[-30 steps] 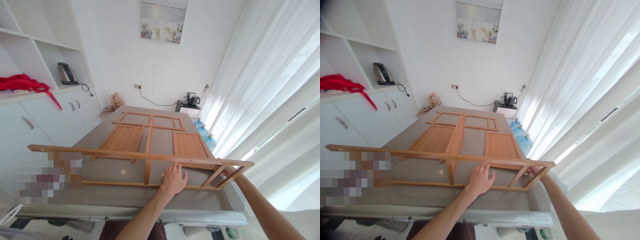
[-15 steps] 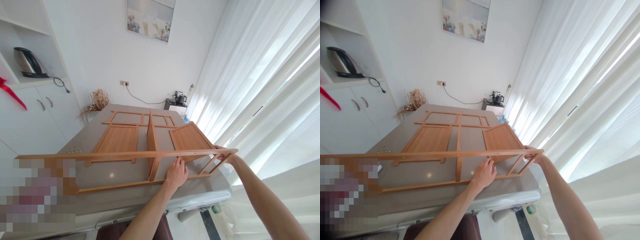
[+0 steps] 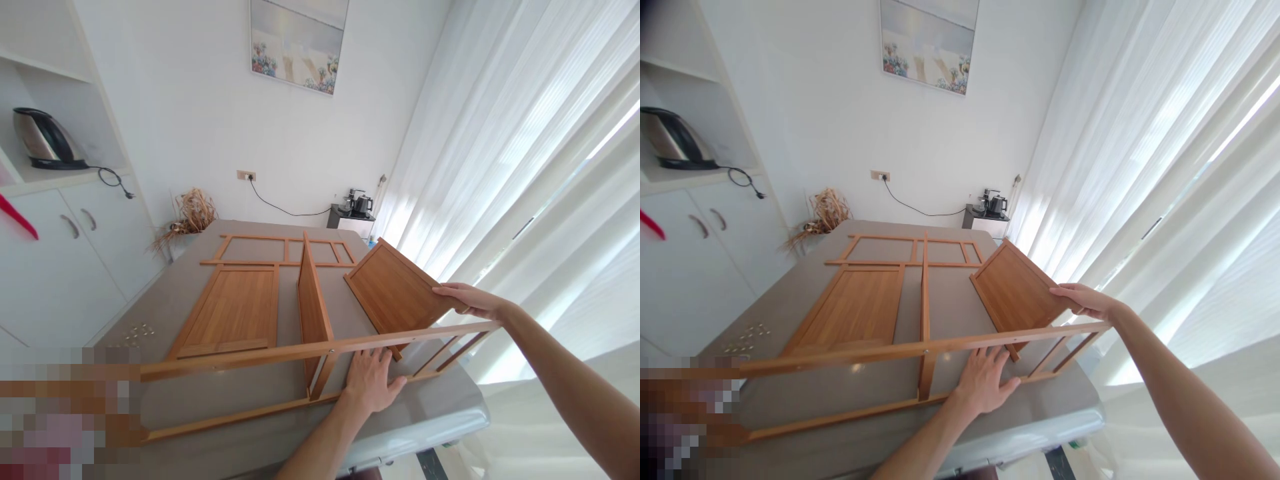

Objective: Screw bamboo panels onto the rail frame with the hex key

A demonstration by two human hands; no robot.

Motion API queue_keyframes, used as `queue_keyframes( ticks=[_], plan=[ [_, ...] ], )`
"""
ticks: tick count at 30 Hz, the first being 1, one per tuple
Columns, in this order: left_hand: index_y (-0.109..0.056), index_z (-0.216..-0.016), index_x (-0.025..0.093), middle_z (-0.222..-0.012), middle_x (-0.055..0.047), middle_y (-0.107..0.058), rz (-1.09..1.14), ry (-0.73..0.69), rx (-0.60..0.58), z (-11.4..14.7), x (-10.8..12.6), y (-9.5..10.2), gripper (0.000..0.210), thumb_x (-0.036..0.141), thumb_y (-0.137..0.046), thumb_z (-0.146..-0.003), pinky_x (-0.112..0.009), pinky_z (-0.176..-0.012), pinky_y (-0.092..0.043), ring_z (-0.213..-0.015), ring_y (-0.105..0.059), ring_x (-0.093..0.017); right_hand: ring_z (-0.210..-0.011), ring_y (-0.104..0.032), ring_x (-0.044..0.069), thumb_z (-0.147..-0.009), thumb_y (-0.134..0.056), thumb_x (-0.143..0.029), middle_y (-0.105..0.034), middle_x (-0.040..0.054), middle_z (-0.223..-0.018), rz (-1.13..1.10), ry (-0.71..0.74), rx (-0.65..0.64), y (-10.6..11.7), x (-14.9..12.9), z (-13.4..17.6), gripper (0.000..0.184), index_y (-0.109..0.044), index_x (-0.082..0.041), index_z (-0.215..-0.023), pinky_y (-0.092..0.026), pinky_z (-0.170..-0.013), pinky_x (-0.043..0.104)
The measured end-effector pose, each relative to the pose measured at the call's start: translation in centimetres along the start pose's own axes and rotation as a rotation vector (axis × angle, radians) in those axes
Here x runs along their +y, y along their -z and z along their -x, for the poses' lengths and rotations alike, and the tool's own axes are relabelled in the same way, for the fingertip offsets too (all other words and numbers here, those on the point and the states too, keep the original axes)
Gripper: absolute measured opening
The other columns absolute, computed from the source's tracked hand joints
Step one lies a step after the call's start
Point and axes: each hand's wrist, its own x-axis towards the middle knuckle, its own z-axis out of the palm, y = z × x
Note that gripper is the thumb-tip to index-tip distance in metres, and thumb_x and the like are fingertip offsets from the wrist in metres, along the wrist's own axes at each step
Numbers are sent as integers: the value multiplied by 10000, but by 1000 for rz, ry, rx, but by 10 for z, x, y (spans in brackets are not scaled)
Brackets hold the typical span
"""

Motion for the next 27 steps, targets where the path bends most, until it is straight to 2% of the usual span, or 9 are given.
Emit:
queue_keyframes(
  ticks=[3, 6, 9, 12, 16, 23, 27],
  plan=[
    [-626, -1244, 180, -1405, -133, -556, -49, -37, 9, -1, -3, -3, 634, 675, -477, -878, -526, -1130, -332, -1299, -462, -351, -404, -300, 63, -588, -885, -431, -457, -57, -443, 227, -86, -247, -4, -15, -6, 372, -696, -156, -754, -237, -414, 243],
    [-621, -1251, 181, -1433, -127, -536, -70, -39, 0, -2, -4, -6, 639, 670, -520, -852, -513, -1140, -319, -1340, -416, -351, -438, -411, 95, -686, -801, -527, -504, -29, -481, 404, -72, -378, -13, -31, -8, 398, -690, -166, -811, -327, -465, 256],
    [-607, -1278, 200, -1459, -106, -520, -61, -22, -28, -2, -3, -6, 652, 681, -515, -849, -500, -1128, -335, -1343, -416, -342, -479, -506, 128, -749, -717, -562, -555, -12, -514, 562, -5, -452, -21, -46, -5, 399, -667, -173, -823, -388, -520, 265],
    [-596, -1304, 216, -1480, -92, -501, -65, -8, -49, -2, -2, -5, 658, 682, -516, -846, -495, -1128, -331, -1343, -420, -335, -537, -574, 160, -780, -666, -517, -616, 15, -568, 700, 82, -453, -26, -53, 3, 346, -648, -173, -816, -418, -579, 278],
    [-598, -1308, 227, -1474, -87, -508, -76, -12, -54, -1, -2, -4, 680, 701, -526, -825, -482, -1121, -339, -1340, -427, -331, -630, -633, 216, -802, -607, -477, -679, 54, -677, 829, 163, -421, -27, -48, 15, 301, -643, -181, -837, -420, -610, 300],
    [-580, -1335, 207, -1481, -102, -498, -107, -26, -106, -4, -3, -4, 762, 752, -486, -810, -496, -1114, -348, -1346, -418, -335, -878, -658, 270, -873, -491, -461, -702, 133, -995, 868, 228, -380, -27, -35, 25, 353, -655, -167, -978, -436, -729, 319],
    [-603, -1308, 204, -1456, -116, -522, -123, -22, -113, -6, -5, -5, 776, 770, -498, -788, -513, -1097, -370, -1327, -439, -343, -845, -652, 258, -888, -462, -474, -694, 114, -949, 862, 263, -396, -30, -34, 27, 350, -655, -184, -918, -429, -714, 314]
  ],
)
